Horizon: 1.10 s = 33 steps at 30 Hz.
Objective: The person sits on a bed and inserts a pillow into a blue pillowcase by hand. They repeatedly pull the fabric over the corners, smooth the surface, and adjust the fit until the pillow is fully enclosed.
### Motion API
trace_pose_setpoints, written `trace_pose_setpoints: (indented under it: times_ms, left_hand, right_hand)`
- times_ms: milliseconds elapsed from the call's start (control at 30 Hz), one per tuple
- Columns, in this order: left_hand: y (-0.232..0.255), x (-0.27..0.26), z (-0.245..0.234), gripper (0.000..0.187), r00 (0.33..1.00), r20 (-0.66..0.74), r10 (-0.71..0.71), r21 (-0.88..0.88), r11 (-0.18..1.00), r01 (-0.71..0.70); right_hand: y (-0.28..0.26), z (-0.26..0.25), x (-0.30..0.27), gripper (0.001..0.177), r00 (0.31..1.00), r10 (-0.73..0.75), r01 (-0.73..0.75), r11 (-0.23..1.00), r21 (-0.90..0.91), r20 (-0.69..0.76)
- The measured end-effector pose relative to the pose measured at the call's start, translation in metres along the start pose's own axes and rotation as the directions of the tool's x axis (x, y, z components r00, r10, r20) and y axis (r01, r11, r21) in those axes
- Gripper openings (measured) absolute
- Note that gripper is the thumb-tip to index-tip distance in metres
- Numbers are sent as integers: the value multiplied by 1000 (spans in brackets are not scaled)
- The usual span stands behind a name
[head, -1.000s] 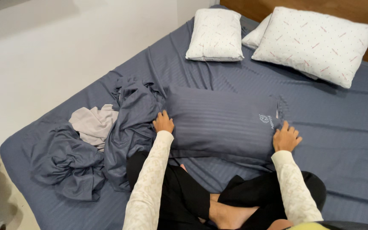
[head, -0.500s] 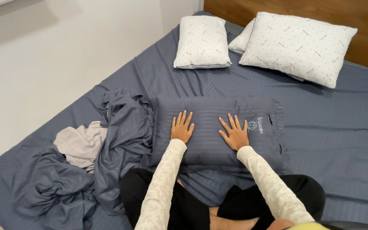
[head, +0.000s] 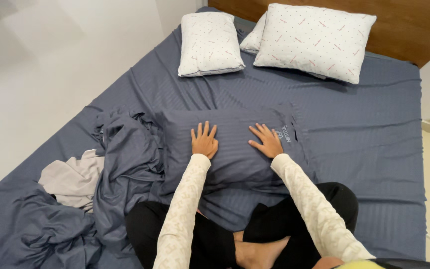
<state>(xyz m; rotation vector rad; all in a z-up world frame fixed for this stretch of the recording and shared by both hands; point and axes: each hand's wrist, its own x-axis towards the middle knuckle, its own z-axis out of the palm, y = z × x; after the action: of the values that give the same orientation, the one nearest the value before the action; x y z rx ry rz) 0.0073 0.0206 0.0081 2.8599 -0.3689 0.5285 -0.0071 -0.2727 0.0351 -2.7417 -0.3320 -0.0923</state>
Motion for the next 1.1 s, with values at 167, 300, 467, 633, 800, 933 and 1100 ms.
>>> trace_pose_setpoints:
  times_ms: [167, 300, 467, 633, 800, 933, 1100]
  left_hand:
    - [47, -34, -5, 58, 970, -21, 241, -138, 960, -242]
    - [33, -36, 1, 61, 965, -16, 262, -129, 956, -262]
    - [30, -17, 9, 63, 970, 45, 240, -123, 965, -233]
    - [38, -19, -13, 59, 956, 186, 229, -94, 972, -214]
    - [12, 9, -25, 56, 909, 195, 368, -184, 924, -335]
    - [3, -24, -17, 59, 914, 8, 406, -190, 898, -398]
    - [9, 3, -7, 57, 933, 89, 348, -192, 925, -327]
  right_hand:
    - [29, 5, -23, 74, 998, -30, 25, 996, -91, -48]
    - [15, 17, -23, 75, 982, -100, 83, 991, -106, -163]
    - [12, 11, -12, 70, 986, -65, 43, 989, -144, -150]
    - [18, 10, -26, 69, 989, -76, 65, 994, -92, -123]
    - [39, 10, -3, 68, 987, 136, -137, 991, -6, -90]
    - [43, 32, -19, 69, 966, 147, -162, 985, -56, -214]
    - [51, 27, 2, 67, 971, 217, -220, 975, -29, -96]
